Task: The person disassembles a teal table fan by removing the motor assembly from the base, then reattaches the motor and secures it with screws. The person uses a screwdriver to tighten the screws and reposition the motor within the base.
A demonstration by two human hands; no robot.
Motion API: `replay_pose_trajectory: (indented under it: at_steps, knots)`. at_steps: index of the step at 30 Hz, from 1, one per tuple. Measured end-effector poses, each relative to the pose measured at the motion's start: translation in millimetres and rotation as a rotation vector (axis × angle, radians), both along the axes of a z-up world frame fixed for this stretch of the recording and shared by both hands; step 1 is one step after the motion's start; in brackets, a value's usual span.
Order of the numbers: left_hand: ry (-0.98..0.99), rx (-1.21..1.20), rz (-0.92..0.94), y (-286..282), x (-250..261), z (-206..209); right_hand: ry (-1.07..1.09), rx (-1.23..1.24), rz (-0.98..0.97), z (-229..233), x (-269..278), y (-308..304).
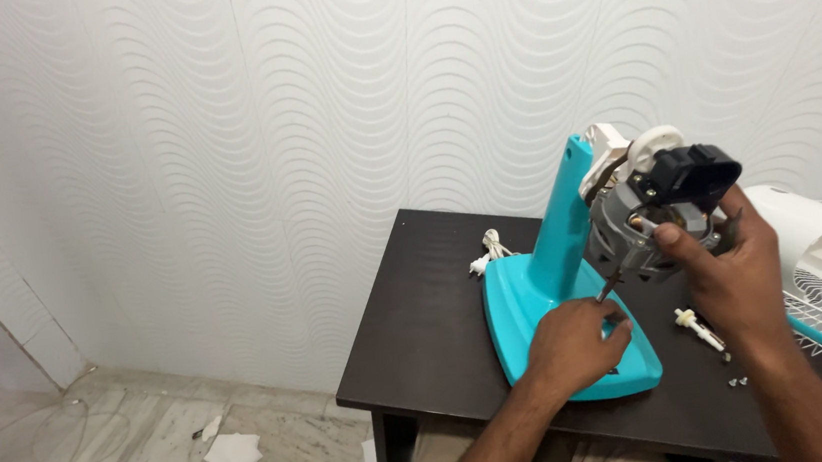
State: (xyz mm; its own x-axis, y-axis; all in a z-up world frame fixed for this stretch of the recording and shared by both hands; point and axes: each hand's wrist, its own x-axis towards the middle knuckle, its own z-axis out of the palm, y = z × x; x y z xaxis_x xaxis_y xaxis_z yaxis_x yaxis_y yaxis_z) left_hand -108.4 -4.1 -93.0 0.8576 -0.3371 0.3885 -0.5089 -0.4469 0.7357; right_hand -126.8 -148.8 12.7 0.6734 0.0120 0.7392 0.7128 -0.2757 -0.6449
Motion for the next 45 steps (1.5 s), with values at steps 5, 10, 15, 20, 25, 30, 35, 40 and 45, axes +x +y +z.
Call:
replay_pose_trajectory:
  at_steps: [5, 10, 15, 20, 25, 30, 35, 40, 45]
  knots:
    - [-0.304, -0.046, -0.201, 32, -18, 3, 0.068, 0.014, -0.007, -7, 5, -5]
    - [0.012, -0.321, 0.021, 51, -28, 22, -0.008, 0.004, -0.011, -24, 4, 1]
    - [-0.374, -0.57, -0.016, 30, -19, 23, -0.027, -0.017, -0.071, -28, -7, 13]
    - [0.074, -0.73, -0.191, 9, 2, 7, -0.104, -0.158, -0.192, -16, -14, 23]
    - [-0.117, -0.625, -0.154, 12, 6, 15, 0.063, -0.113, -0.23, 15, -2, 14]
    - [-0.357, -0.594, 0.165, 48, 30, 57, 0.15, -0.022, -0.067, 40, 19, -4]
    - [-0.453, -0.722, 0.13, 56, 105, 131, 0.163, -0.092, -0.059, 48, 25, -12]
    - [0.2, -0.741, -0.135, 22, 156, 158, 0.197, -0.114, -0.076, 50, 21, -12]
    - [0.27, -0.863, -0.2, 7, 154, 140, 0.215, -0.108, -0.061, 55, 18, -10]
